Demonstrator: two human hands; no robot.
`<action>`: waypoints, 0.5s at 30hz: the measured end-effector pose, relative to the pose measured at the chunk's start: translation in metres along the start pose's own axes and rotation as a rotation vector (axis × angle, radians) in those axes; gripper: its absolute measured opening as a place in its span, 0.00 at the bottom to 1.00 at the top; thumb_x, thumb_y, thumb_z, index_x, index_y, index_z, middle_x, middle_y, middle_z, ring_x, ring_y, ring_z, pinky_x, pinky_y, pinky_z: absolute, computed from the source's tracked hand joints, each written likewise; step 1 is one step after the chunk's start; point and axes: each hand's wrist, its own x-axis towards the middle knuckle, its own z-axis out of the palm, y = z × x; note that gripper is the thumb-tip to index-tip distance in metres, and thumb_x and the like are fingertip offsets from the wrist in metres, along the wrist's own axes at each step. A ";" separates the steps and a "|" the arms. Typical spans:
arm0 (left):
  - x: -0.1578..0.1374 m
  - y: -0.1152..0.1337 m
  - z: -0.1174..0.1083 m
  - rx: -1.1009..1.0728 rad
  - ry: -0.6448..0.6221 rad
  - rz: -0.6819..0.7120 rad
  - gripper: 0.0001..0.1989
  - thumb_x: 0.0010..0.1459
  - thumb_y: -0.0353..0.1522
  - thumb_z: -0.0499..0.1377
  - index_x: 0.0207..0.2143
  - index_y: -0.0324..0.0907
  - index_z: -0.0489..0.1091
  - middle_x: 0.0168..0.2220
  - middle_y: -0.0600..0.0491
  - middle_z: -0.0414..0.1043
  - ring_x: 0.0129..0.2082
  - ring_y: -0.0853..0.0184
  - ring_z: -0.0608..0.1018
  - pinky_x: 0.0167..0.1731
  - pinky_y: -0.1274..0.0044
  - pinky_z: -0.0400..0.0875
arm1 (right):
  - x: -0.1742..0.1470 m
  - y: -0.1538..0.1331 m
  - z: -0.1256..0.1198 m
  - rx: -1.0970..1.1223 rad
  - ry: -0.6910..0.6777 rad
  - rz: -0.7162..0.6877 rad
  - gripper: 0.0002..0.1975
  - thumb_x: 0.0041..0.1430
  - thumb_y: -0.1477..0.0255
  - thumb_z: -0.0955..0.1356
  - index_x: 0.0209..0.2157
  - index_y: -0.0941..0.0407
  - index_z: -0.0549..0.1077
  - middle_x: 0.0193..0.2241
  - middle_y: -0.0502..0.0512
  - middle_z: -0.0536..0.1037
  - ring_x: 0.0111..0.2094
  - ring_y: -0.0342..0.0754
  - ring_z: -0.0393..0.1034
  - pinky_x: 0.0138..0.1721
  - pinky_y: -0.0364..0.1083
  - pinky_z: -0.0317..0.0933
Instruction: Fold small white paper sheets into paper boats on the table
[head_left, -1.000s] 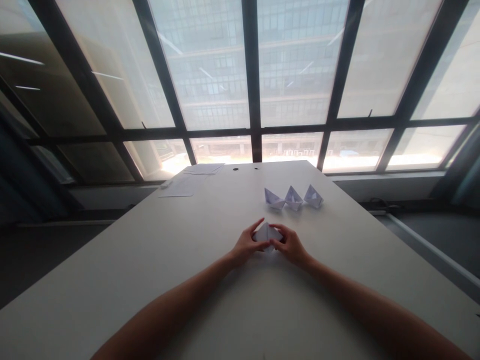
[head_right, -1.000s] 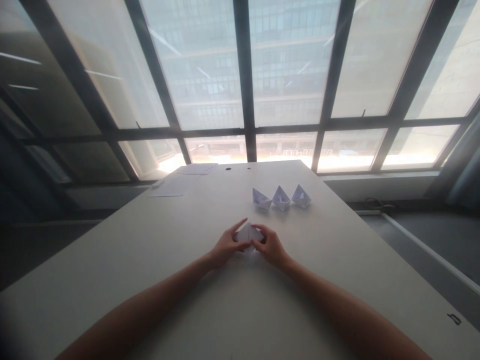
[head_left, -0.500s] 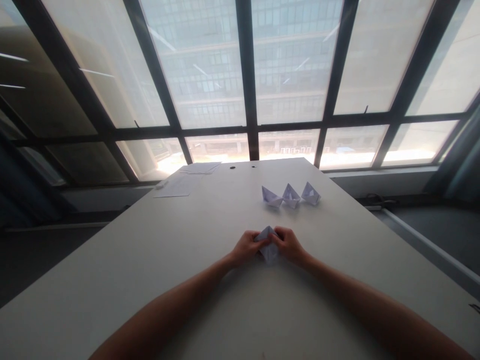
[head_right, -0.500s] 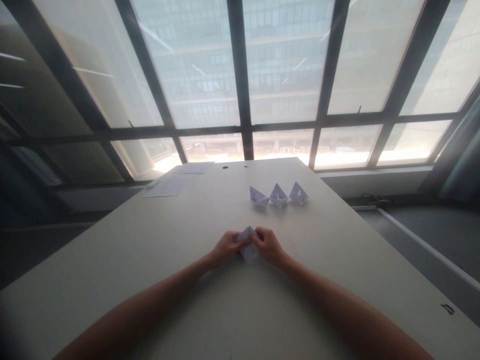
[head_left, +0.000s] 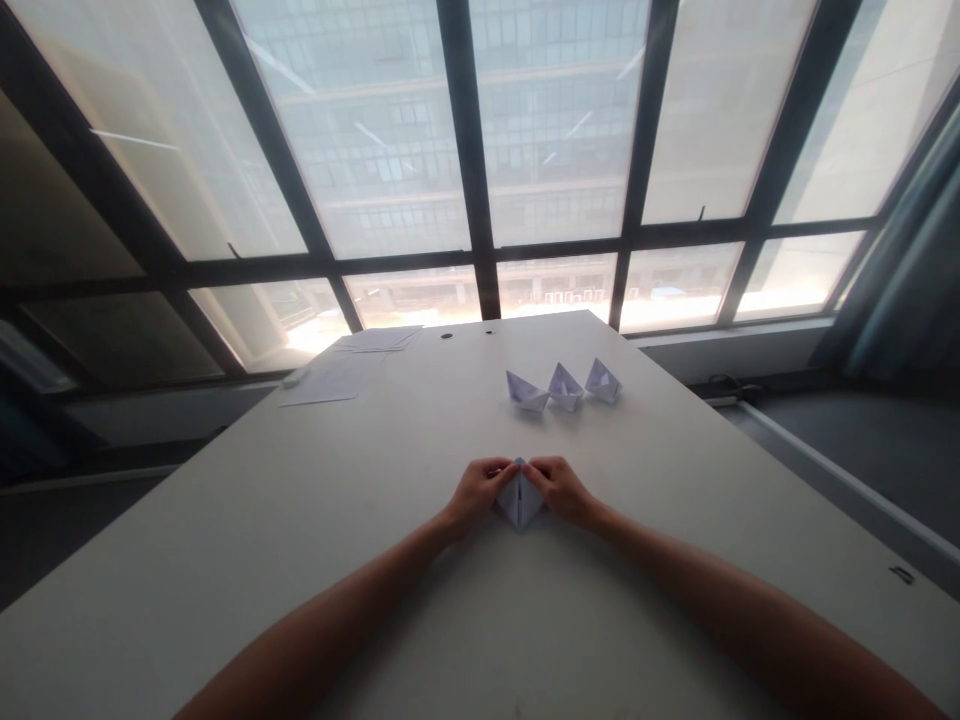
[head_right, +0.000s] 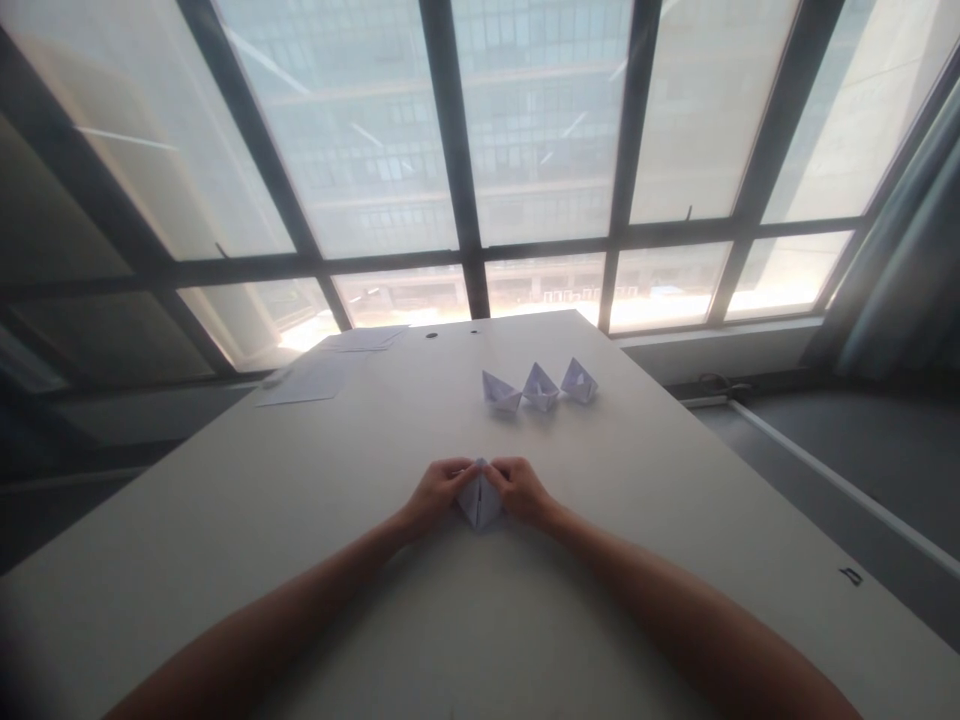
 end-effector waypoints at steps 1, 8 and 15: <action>0.000 0.001 0.000 0.000 0.005 -0.007 0.24 0.54 0.49 0.64 0.32 0.35 0.79 0.27 0.50 0.75 0.27 0.68 0.71 0.27 0.79 0.61 | 0.000 0.000 0.000 -0.005 -0.003 -0.002 0.23 0.62 0.56 0.63 0.19 0.55 0.58 0.18 0.45 0.55 0.22 0.40 0.48 0.22 0.42 0.42; -0.002 -0.001 -0.002 -0.108 -0.010 -0.069 0.22 0.53 0.47 0.65 0.28 0.34 0.78 0.23 0.54 0.70 0.24 0.72 0.67 0.24 0.81 0.57 | -0.003 -0.007 -0.002 -0.072 0.047 -0.020 0.23 0.62 0.57 0.63 0.18 0.55 0.56 0.19 0.45 0.53 0.22 0.40 0.47 0.23 0.42 0.41; -0.002 -0.001 -0.002 -0.137 -0.006 -0.065 0.22 0.52 0.47 0.66 0.24 0.34 0.76 0.21 0.56 0.66 0.22 0.73 0.64 0.23 0.81 0.55 | -0.005 -0.009 -0.003 -0.073 0.061 -0.031 0.23 0.62 0.57 0.62 0.18 0.54 0.55 0.19 0.45 0.53 0.23 0.41 0.47 0.23 0.42 0.42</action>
